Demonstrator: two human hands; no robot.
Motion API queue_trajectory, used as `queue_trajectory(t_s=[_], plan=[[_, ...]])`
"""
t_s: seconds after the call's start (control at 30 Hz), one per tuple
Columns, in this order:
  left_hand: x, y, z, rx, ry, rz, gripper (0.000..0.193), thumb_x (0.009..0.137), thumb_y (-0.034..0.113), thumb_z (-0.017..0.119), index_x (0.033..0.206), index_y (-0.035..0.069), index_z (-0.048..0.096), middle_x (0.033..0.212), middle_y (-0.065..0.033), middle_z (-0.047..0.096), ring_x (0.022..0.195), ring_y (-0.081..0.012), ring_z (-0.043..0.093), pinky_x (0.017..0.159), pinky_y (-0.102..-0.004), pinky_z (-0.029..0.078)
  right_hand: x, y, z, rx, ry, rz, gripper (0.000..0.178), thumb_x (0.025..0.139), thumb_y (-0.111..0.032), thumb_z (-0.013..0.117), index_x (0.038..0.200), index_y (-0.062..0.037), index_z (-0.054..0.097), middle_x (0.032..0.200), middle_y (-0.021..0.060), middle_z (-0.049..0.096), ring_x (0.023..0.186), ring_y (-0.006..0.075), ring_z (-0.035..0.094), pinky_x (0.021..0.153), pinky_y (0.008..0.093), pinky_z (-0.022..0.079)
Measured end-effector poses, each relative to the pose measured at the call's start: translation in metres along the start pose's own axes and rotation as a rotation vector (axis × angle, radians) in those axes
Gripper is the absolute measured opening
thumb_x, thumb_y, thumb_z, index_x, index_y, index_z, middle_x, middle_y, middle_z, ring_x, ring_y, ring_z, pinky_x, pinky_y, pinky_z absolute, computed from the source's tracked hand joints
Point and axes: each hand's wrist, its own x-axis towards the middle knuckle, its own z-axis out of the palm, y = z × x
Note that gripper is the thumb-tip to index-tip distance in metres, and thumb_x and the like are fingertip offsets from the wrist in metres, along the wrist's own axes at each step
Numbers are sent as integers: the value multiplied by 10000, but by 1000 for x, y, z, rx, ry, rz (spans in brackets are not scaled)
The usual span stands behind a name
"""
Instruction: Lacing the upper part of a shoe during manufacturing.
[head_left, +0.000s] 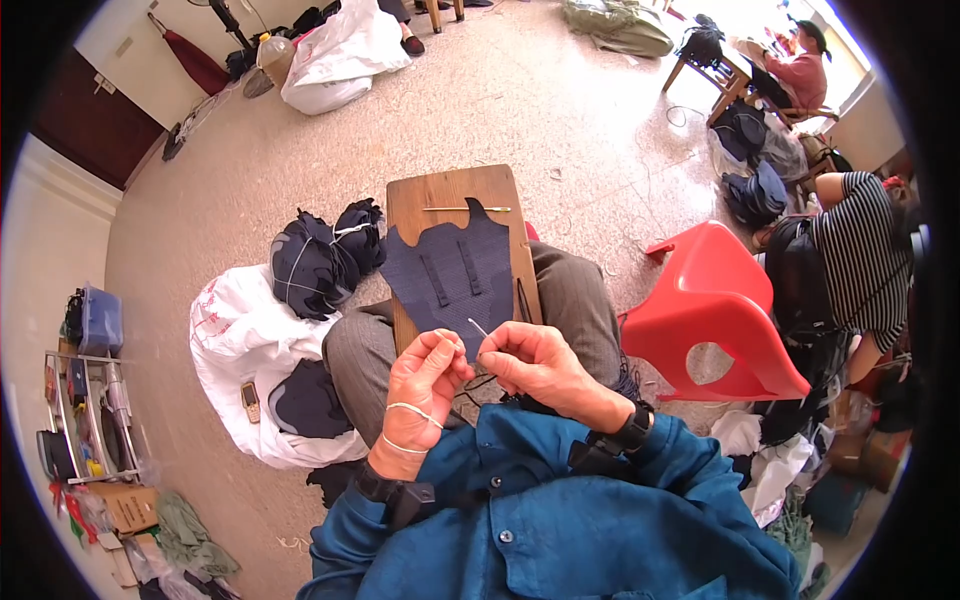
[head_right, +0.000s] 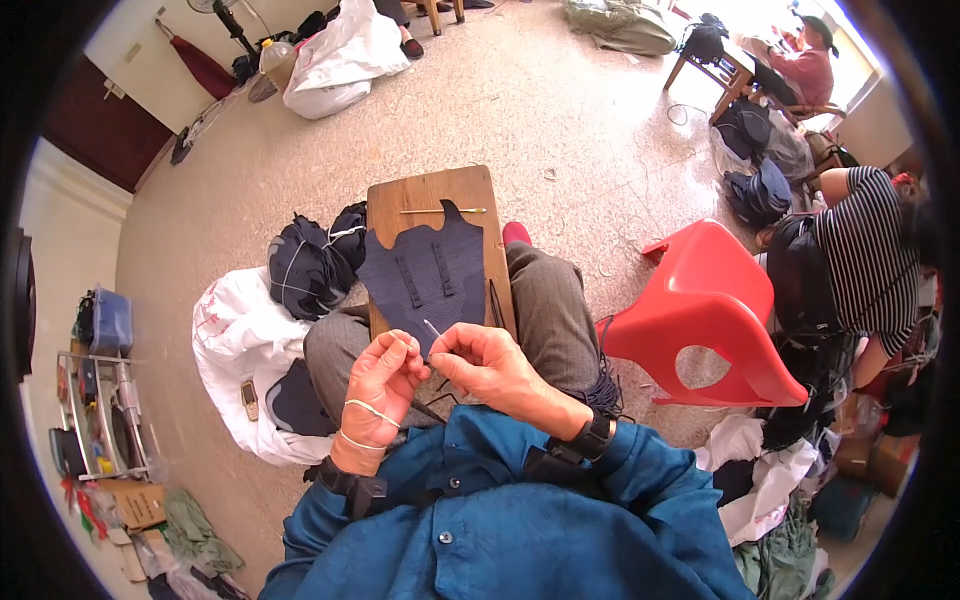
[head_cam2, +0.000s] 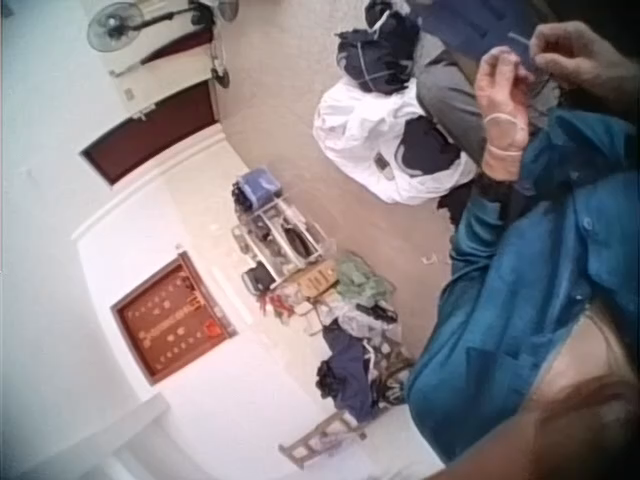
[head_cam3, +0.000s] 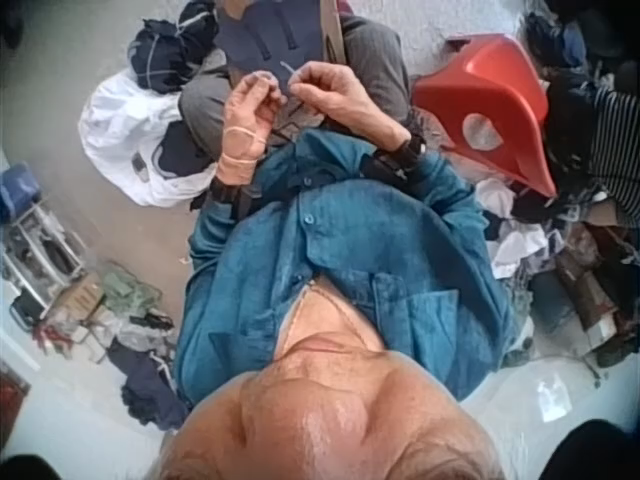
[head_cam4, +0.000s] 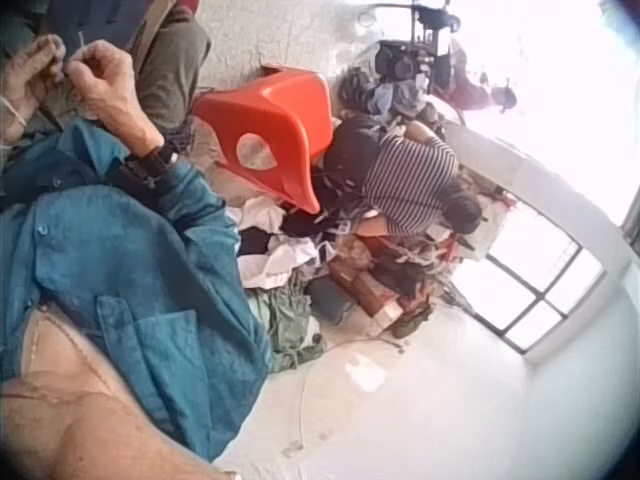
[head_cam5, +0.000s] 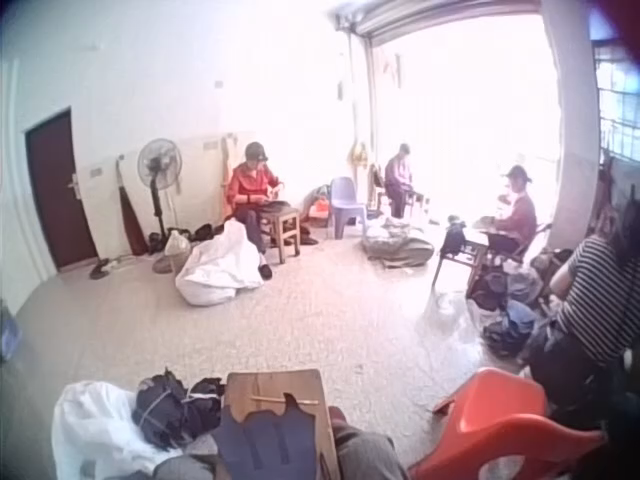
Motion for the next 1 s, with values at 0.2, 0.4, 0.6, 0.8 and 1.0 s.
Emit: queue_trajectory(t_s=[0.2, 0.4, 0.6, 0.8, 1.0], plan=[[-6, -5, 0, 116, 56, 22, 79, 991, 96, 622, 1044, 42, 644, 985, -43, 643, 832, -132, 628, 813, -334, 572, 2, 2, 3, 4, 1, 13, 119, 983, -140, 659, 1007, -24, 651, 729, -55, 575, 641, 9, 519, 550, 180, 427], [-6, -13, -5, 117, 35, 34, 79, 982, 98, 640, 1042, 53, 663, 996, -38, 662, 854, -136, 646, 829, -343, 574, 2, 6, 3, 28, 21, -9, 127, 982, -133, 657, 1031, -16, 653, 783, -29, 620, 696, 30, 566, 618, 200, 483], [-6, -14, -3, 104, 31, 20, 69, 983, 98, 638, 1036, 59, 659, 998, -33, 666, 881, -146, 649, 849, -354, 560, 1, 6, 2, 82, 24, 22, 137, 970, -109, 642, 1026, 15, 636, 838, 9, 660, 736, 53, 601, 665, 214, 518], [-6, -14, -5, 116, 28, 24, 61, 987, 99, 632, 1031, 62, 653, 1001, -40, 664, 919, -157, 657, 858, -369, 566, 3, 11, -1, 71, 9, 23, 128, 976, -134, 668, 1023, -17, 643, 846, 5, 675, 732, 42, 603, 657, 209, 519], [-6, -15, -5, 125, 25, 26, 66, 989, 100, 628, 1038, 61, 650, 998, -46, 674, 928, -171, 670, 878, -395, 578, 3, 8, 0, 40, 26, 26, 127, 974, -137, 670, 1003, -15, 650, 815, -12, 647, 721, 34, 586, 644, 198, 501]])
